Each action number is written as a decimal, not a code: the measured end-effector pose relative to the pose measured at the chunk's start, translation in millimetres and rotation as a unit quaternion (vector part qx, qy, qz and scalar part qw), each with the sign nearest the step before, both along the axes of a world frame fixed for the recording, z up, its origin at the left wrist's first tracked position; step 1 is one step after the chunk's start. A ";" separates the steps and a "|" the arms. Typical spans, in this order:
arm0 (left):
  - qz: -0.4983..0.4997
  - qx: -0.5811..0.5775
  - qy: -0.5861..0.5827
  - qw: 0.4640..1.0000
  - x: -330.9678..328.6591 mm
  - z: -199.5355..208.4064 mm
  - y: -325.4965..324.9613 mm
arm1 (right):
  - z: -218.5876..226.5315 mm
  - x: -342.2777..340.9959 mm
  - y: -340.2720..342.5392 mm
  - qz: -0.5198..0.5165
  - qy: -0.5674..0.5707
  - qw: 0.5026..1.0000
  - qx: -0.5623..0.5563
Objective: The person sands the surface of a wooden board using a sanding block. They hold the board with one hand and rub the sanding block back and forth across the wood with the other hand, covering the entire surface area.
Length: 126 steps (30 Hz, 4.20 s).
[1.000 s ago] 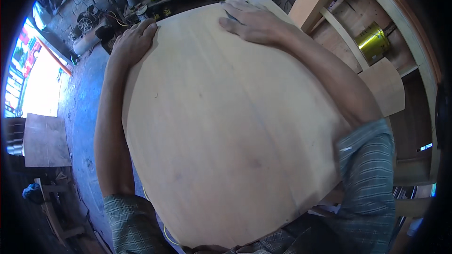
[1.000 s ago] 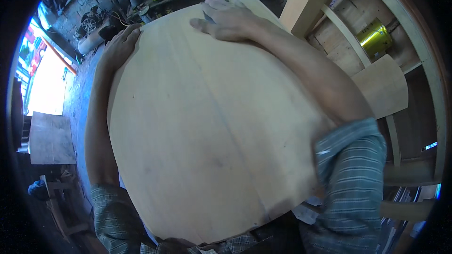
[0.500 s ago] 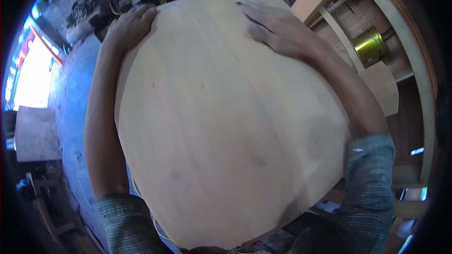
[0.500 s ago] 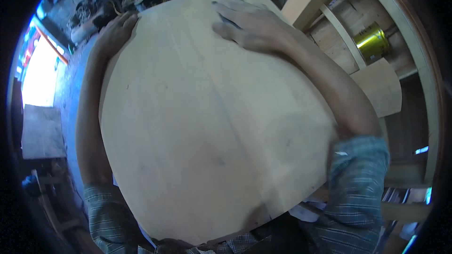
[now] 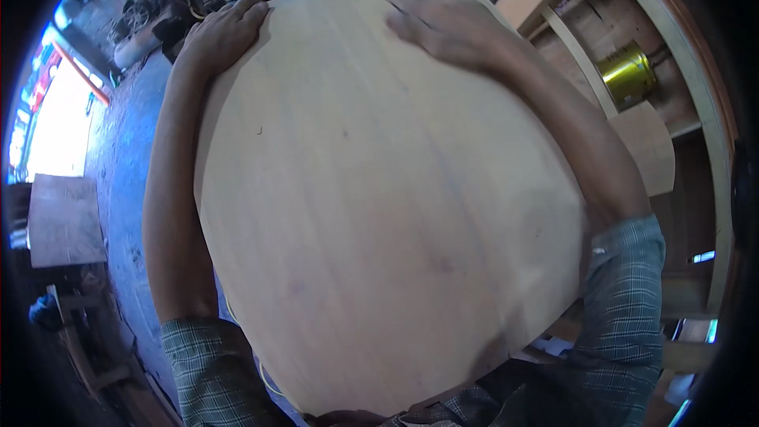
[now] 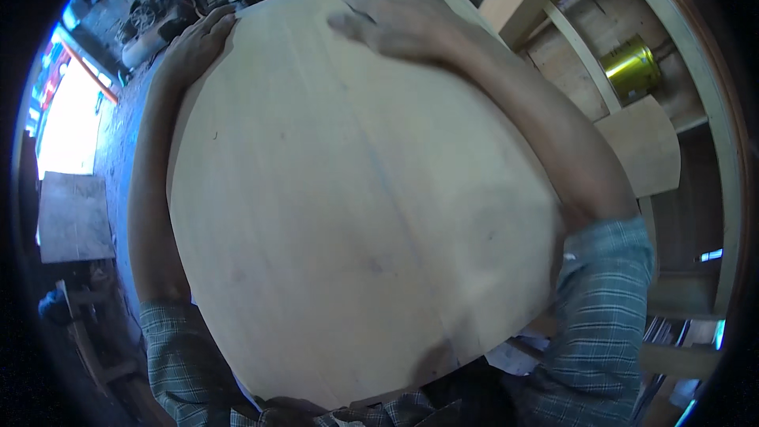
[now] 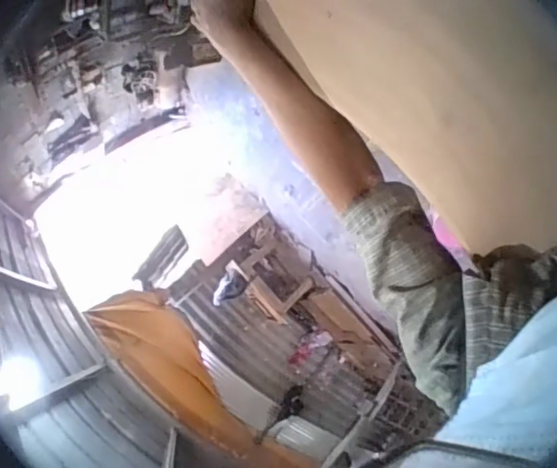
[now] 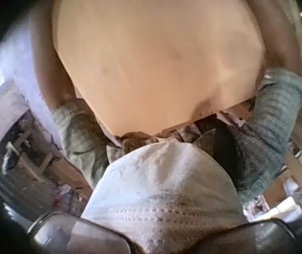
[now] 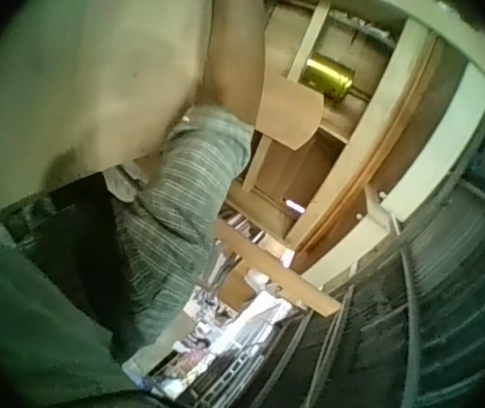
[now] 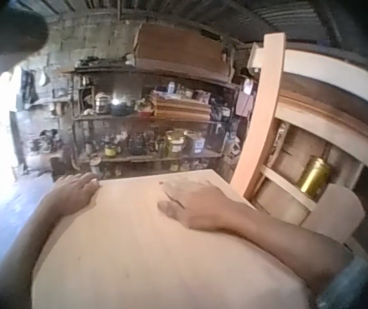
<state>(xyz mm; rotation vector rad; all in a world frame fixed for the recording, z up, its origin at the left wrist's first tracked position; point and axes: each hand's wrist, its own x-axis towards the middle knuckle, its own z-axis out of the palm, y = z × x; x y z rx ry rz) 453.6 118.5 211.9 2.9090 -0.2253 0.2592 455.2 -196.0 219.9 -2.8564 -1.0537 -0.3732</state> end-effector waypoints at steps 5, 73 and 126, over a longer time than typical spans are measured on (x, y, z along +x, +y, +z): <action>-0.057 0.093 -0.042 0.993 -7.2 1.3 13.5 | 7.1 -9.5 12.7 -0.023 0.041 0.997 0.059; -0.066 0.163 -0.054 0.983 -4.0 0.4 19.8 | 22.0 -51.6 26.4 0.107 0.030 0.992 -0.059; -0.098 0.188 -0.098 0.972 -2.9 -8.3 18.8 | 12.4 24.3 85.4 -0.043 0.082 0.995 -0.030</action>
